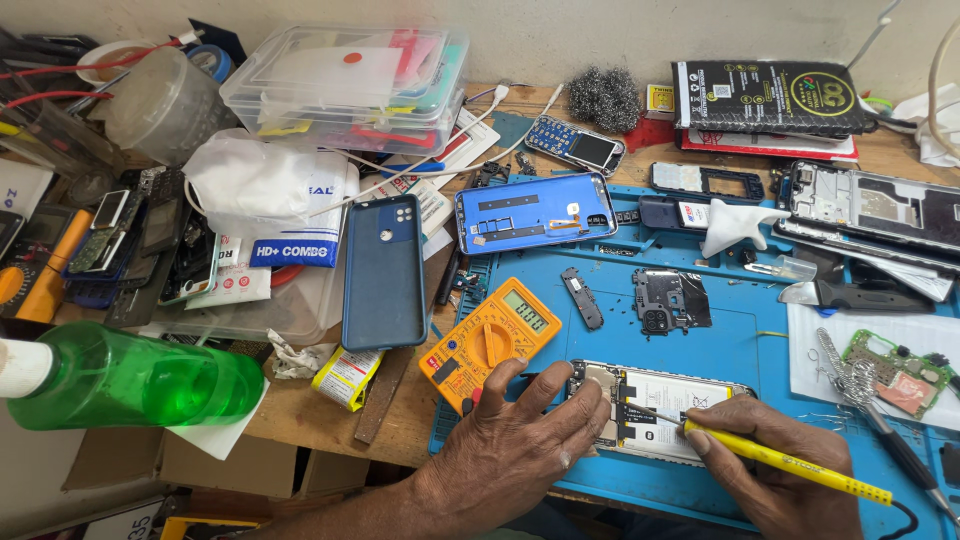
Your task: The person uses a yellow soldering iron to work on the internal components of a disassembled smartphone placed on a blue mat. They repeatedly touch the iron to the circuit board and battery area while holding the device steady with their left hand. The workspace is cluttered with various phone parts, tools, and a multimeter.
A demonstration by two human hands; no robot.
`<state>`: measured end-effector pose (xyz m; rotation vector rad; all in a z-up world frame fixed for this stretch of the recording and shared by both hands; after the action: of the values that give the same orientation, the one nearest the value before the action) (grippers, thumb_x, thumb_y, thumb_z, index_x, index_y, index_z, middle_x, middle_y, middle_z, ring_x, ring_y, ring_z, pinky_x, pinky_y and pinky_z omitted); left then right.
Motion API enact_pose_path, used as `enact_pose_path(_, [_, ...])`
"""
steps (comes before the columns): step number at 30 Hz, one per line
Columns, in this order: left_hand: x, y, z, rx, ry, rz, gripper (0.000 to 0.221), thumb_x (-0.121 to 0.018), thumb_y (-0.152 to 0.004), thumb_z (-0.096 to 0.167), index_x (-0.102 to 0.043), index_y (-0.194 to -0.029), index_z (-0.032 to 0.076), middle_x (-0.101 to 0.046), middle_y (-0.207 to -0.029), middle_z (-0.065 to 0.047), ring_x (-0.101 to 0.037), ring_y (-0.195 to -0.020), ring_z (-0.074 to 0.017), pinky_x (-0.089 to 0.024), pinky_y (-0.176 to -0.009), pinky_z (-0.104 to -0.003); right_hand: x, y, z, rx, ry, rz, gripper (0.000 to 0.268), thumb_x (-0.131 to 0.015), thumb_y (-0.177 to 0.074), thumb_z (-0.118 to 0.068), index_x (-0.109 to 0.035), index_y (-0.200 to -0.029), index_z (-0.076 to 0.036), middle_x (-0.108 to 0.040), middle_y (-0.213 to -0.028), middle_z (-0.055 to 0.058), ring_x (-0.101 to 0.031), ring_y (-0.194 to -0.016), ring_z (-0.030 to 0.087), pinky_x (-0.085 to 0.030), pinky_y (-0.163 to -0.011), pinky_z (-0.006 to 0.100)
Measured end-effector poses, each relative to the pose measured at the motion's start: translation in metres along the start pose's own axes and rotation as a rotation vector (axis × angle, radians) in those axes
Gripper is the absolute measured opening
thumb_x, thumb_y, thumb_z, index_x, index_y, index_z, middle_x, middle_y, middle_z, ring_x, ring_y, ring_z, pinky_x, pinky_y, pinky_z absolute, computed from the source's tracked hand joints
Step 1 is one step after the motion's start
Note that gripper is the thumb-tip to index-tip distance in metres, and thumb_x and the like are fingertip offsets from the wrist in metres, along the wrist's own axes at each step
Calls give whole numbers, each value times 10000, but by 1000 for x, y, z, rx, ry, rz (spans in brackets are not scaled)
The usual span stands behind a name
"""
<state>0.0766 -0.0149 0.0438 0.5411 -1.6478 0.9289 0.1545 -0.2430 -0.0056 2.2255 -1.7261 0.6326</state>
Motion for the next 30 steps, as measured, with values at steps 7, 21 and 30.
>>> enact_pose_path(7, [0,0,0,2,-9,-12,418,-591,-1004,310,-649,-1379,134,-576,-1368,13,-394,-1396,-214,-179,-1154,-514,0,1,1,-30,-10,2,184,-758,-786,-7,-796,-965,12,-765,-895,131,-757,-769,133,-597,-661,256])
enact_pose_path(21, [-1,2,1,21,22,-7,456,-585,-1010,346,-643,-1397,113,-582,-1399,-16,-394,-1399,-228,-164,-1169,-517,0,1,-1,-3,-29,-7,208,-762,-768,10,-788,-974,18,-760,-890,125,-756,-773,124,-600,-648,245])
enact_pose_path(30, [3,-3,1,-11,-26,-23,463,-602,-983,345,-655,-1377,107,-580,-1373,-1,-403,-1387,-220,-171,-1158,-506,0,0,0,-1,-53,-15,191,-752,-789,6,-791,-975,25,-756,-886,127,-728,-757,121,-577,-653,249])
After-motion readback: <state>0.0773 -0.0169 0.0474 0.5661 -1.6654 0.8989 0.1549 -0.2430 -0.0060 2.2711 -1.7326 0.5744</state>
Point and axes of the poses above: each hand's wrist, its own y-axis away from the middle knuckle, its own x-axis out of the back of the hand, z = x × y, the point moved 7 cm from there along -y, towards the middle knuckle
